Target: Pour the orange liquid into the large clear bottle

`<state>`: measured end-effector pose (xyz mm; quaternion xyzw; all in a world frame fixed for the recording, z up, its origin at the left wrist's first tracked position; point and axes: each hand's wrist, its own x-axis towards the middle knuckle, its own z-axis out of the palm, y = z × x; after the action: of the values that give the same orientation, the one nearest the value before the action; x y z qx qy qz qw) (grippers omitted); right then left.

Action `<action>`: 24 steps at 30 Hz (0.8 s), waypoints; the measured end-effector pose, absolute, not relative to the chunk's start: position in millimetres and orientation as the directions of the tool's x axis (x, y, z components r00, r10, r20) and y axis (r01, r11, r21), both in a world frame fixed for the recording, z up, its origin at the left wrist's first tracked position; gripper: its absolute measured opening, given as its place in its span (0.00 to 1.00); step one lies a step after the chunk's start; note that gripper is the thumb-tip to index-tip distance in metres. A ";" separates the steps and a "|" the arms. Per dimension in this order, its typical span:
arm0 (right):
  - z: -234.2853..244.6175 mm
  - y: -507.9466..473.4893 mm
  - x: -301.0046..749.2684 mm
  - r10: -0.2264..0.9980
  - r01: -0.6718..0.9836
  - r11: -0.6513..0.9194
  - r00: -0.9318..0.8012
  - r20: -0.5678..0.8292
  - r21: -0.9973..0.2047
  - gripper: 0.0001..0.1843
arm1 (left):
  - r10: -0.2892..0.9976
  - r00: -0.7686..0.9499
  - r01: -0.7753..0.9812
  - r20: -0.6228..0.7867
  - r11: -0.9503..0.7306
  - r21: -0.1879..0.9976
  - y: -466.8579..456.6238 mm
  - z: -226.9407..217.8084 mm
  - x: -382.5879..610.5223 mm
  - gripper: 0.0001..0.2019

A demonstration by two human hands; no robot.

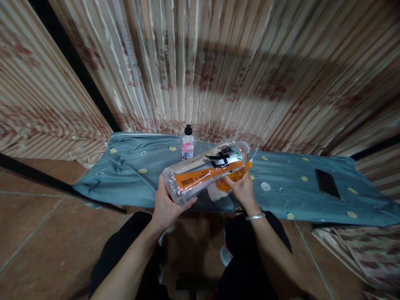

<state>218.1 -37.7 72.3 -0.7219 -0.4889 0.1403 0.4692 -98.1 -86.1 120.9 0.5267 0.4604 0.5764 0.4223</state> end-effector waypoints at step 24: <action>74.5 -36.7 217.9 0.844 0.553 -0.085 0.482 0.235 -0.829 0.62 | 0.967 -0.105 0.025 0.233 -0.231 0.973 -85.3 116.1 -98.6 0.44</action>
<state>217.9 -36.7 74.5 -0.7202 -0.4849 0.1544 0.4716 -98.6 -85.3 116.1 0.5304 0.4673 0.5782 0.4074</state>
